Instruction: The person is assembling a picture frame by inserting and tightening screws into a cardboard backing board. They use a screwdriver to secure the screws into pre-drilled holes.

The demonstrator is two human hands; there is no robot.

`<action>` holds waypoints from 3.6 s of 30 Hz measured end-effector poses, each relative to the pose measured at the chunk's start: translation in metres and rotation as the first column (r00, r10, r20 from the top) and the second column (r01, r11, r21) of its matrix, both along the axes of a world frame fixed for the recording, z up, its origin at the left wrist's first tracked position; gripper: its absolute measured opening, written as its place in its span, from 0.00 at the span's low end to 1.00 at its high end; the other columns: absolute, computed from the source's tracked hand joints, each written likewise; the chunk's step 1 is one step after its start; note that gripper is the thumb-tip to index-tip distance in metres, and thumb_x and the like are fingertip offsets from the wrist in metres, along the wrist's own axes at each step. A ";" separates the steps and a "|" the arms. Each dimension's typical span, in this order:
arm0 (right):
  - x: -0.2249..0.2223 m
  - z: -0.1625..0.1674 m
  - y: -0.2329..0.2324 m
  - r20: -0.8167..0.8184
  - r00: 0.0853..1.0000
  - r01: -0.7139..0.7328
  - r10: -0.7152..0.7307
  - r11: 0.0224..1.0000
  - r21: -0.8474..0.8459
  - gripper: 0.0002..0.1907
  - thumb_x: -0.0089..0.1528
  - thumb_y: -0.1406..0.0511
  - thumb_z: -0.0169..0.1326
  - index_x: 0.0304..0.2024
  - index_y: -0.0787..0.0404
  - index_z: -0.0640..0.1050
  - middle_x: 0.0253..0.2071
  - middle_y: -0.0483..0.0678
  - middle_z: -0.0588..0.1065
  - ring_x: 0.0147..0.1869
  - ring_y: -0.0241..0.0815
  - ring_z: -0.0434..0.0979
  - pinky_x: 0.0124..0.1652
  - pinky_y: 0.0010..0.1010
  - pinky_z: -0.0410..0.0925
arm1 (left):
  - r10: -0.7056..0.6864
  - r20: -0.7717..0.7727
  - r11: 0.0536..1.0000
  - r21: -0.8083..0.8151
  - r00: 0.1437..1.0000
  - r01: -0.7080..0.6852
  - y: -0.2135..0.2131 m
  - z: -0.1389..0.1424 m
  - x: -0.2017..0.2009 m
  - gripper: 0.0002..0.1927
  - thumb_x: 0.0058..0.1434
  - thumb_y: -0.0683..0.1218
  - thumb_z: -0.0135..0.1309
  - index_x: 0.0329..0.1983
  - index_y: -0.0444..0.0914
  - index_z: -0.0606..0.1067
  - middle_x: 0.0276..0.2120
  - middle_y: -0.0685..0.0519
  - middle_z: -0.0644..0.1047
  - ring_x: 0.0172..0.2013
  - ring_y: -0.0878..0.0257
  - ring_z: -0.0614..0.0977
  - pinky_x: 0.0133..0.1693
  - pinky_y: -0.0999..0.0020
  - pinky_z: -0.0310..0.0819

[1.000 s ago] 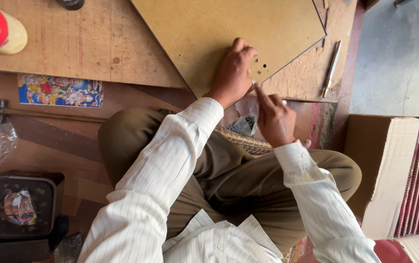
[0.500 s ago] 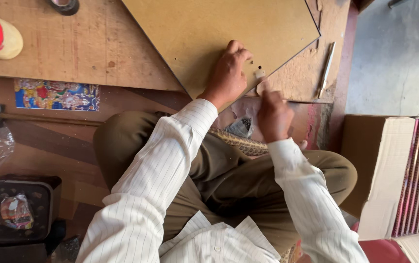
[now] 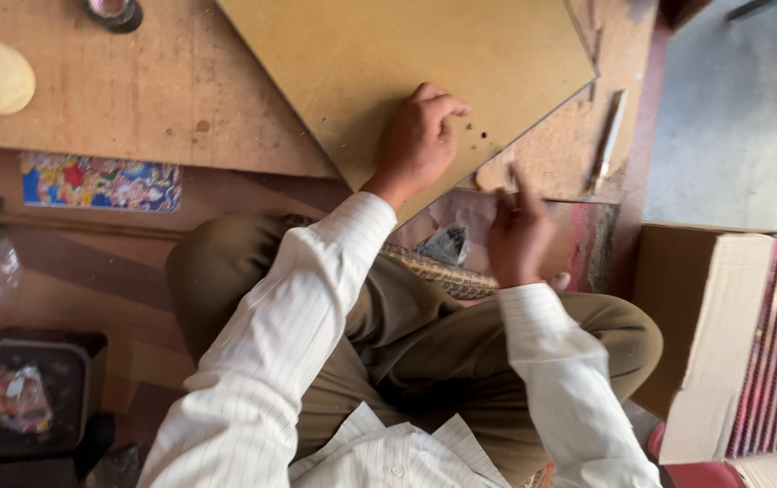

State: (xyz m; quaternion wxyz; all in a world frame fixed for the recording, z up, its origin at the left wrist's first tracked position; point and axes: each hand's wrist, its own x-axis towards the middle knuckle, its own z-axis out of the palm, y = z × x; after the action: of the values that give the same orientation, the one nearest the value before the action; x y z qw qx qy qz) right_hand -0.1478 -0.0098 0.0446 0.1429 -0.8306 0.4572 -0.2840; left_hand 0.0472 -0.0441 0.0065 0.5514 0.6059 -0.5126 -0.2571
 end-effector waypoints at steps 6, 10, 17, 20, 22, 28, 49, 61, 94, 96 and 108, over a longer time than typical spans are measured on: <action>-0.004 0.014 -0.001 0.015 1.000 -0.002 0.001 0.997 0.077 0.18 0.66 0.71 0.60 0.59 0.62 0.79 0.44 0.59 0.80 0.38 0.47 0.82 0.38 0.36 0.73 | 0.041 0.147 0.999 -0.028 0.988 -0.037 0.004 0.023 -0.009 0.09 0.54 0.34 0.53 0.37 0.33 0.80 0.40 0.43 0.75 0.40 0.48 0.81 0.41 0.55 0.76; 0.005 0.023 -0.002 -0.091 0.996 0.032 -0.021 0.993 0.116 0.17 0.66 0.69 0.61 0.58 0.58 0.81 0.36 0.56 0.79 0.33 0.50 0.79 0.35 0.38 0.72 | 0.011 0.281 0.999 0.037 0.960 -0.022 0.003 0.030 -0.015 0.03 0.59 0.36 0.56 0.30 0.34 0.77 0.38 0.46 0.75 0.38 0.51 0.81 0.41 0.56 0.77; 0.008 0.032 -0.008 -0.316 0.948 0.029 -0.021 0.999 0.020 0.17 0.65 0.70 0.61 0.57 0.55 0.83 0.32 0.53 0.78 0.30 0.53 0.77 0.30 0.41 0.68 | 0.032 0.381 0.999 -0.022 0.924 -0.025 -0.001 0.030 -0.017 0.05 0.57 0.33 0.53 0.31 0.34 0.77 0.37 0.49 0.75 0.38 0.54 0.80 0.38 0.59 0.78; 0.012 0.030 -0.010 -0.244 0.969 0.044 -0.034 0.998 0.036 0.16 0.64 0.69 0.60 0.56 0.55 0.83 0.35 0.53 0.79 0.31 0.52 0.78 0.32 0.40 0.70 | 0.012 0.399 1.000 -0.031 0.917 0.000 0.000 0.029 -0.015 0.06 0.55 0.33 0.53 0.30 0.35 0.77 0.38 0.50 0.75 0.39 0.54 0.80 0.38 0.59 0.79; 0.017 0.028 -0.011 -0.147 0.976 0.201 -0.163 0.933 0.300 0.16 0.64 0.67 0.60 0.55 0.54 0.83 0.30 0.51 0.79 0.28 0.51 0.78 0.30 0.39 0.70 | -0.007 0.407 1.000 -0.013 0.913 0.014 0.000 0.027 -0.014 0.06 0.55 0.33 0.53 0.30 0.36 0.77 0.38 0.51 0.75 0.39 0.54 0.80 0.38 0.59 0.79; 0.009 0.038 -0.019 -0.429 0.902 -0.072 0.049 0.997 -0.038 0.17 0.63 0.70 0.60 0.55 0.57 0.84 0.32 0.51 0.80 0.26 0.47 0.78 0.27 0.35 0.69 | 0.017 0.344 0.999 -0.039 0.939 -0.004 -0.004 0.022 -0.017 0.04 0.57 0.35 0.53 0.31 0.37 0.75 0.37 0.51 0.75 0.38 0.53 0.81 0.37 0.57 0.77; -0.015 0.046 -0.022 -0.157 0.949 -0.272 0.272 0.962 0.024 0.20 0.66 0.73 0.57 0.60 0.54 0.77 0.41 0.51 0.79 0.37 0.46 0.79 0.37 0.33 0.71 | 0.023 -0.461 0.993 0.112 0.887 0.032 -0.003 0.023 -0.004 0.04 0.62 0.38 0.58 0.39 0.35 0.81 0.31 0.55 0.84 0.30 0.69 0.82 0.35 0.73 0.78; -0.036 0.028 -0.037 0.488 0.443 -0.098 -0.752 0.500 0.860 0.05 0.71 0.71 0.51 0.50 0.66 0.73 0.41 0.48 0.74 0.40 0.37 0.73 0.37 0.29 0.67 | 0.152 -0.706 0.984 0.172 0.691 -0.041 0.012 0.099 0.028 0.03 0.64 0.33 0.58 0.40 0.30 0.77 0.34 0.52 0.80 0.34 0.67 0.80 0.40 0.72 0.77; 0.001 0.031 -0.044 0.441 0.889 -0.047 -0.122 0.934 0.353 0.05 0.64 0.79 0.60 0.41 0.70 0.80 0.43 0.48 0.78 0.43 0.35 0.77 0.43 0.24 0.72 | -0.032 -0.517 0.923 0.312 0.856 0.223 0.013 0.045 -0.034 0.08 0.66 0.43 0.57 0.33 0.34 0.81 0.27 0.49 0.82 0.27 0.62 0.83 0.30 0.66 0.79; 0.007 0.021 -0.058 0.324 0.940 0.012 -0.103 0.962 0.271 0.05 0.63 0.78 0.63 0.41 0.69 0.81 0.44 0.49 0.77 0.43 0.36 0.78 0.42 0.25 0.72 | 0.082 0.131 0.992 0.083 0.988 -0.093 0.006 0.045 -0.021 0.05 0.65 0.41 0.58 0.35 0.34 0.79 0.32 0.46 0.82 0.32 0.53 0.84 0.34 0.61 0.76; 0.020 -0.007 -0.061 0.323 0.939 -0.005 -0.119 0.934 0.357 0.06 0.61 0.77 0.62 0.40 0.67 0.82 0.47 0.49 0.73 0.47 0.36 0.76 0.44 0.25 0.73 | 0.028 0.096 0.960 0.275 0.995 -0.054 -0.012 0.043 -0.011 0.04 0.59 0.42 0.61 0.35 0.37 0.79 0.34 0.50 0.82 0.34 0.52 0.85 0.36 0.58 0.77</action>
State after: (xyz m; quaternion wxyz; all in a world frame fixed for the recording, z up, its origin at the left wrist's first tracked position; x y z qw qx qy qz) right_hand -0.1282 -0.0708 0.0372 0.3577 -0.7161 0.4933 -0.3405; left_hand 0.0360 -0.0557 0.0492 0.4425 0.6986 -0.4836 -0.2868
